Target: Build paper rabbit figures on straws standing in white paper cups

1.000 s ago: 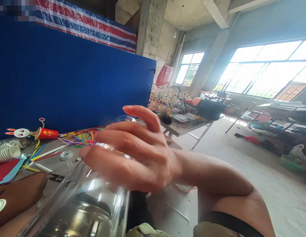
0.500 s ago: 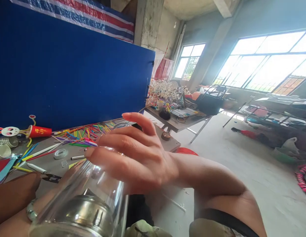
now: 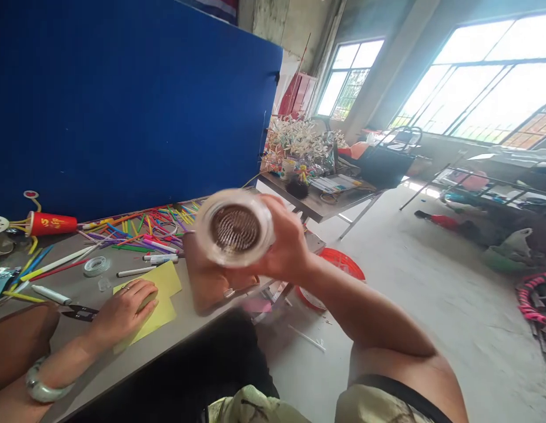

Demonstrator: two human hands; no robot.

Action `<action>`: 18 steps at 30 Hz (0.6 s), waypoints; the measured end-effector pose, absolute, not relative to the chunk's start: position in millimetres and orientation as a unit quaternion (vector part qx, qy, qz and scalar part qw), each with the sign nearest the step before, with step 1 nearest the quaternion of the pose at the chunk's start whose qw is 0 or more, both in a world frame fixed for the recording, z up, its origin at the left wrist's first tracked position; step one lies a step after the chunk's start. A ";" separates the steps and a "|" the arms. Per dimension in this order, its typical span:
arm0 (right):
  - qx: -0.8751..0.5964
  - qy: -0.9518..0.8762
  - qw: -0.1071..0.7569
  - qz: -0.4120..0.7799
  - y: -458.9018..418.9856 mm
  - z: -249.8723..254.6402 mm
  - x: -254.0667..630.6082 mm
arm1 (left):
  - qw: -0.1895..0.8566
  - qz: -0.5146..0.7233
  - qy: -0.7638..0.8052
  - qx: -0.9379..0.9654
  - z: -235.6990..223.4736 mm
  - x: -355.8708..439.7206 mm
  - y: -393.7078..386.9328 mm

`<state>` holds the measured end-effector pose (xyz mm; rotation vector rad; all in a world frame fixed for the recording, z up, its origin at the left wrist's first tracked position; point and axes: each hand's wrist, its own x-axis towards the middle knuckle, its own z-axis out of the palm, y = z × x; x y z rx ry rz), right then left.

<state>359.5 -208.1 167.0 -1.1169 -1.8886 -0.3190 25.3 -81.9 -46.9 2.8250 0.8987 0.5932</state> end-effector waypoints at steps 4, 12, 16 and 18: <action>-0.548 -0.631 0.543 -0.078 -162.0 154.7 412.4 | 0.053 0.184 0.298 0.935 -51.0 24.7 -81.4; -0.725 -0.434 0.530 -0.069 -63.2 101.9 530.0 | 0.053 0.166 0.300 0.938 -51.3 24.6 -82.3; -0.763 -0.352 0.541 -0.039 -28.4 70.0 555.8 | 0.068 0.172 0.309 0.933 -45.1 26.3 -84.9; -0.777 -0.325 0.539 -0.031 -14.8 57.2 561.9 | 0.077 0.180 0.308 0.931 -43.7 26.8 -85.9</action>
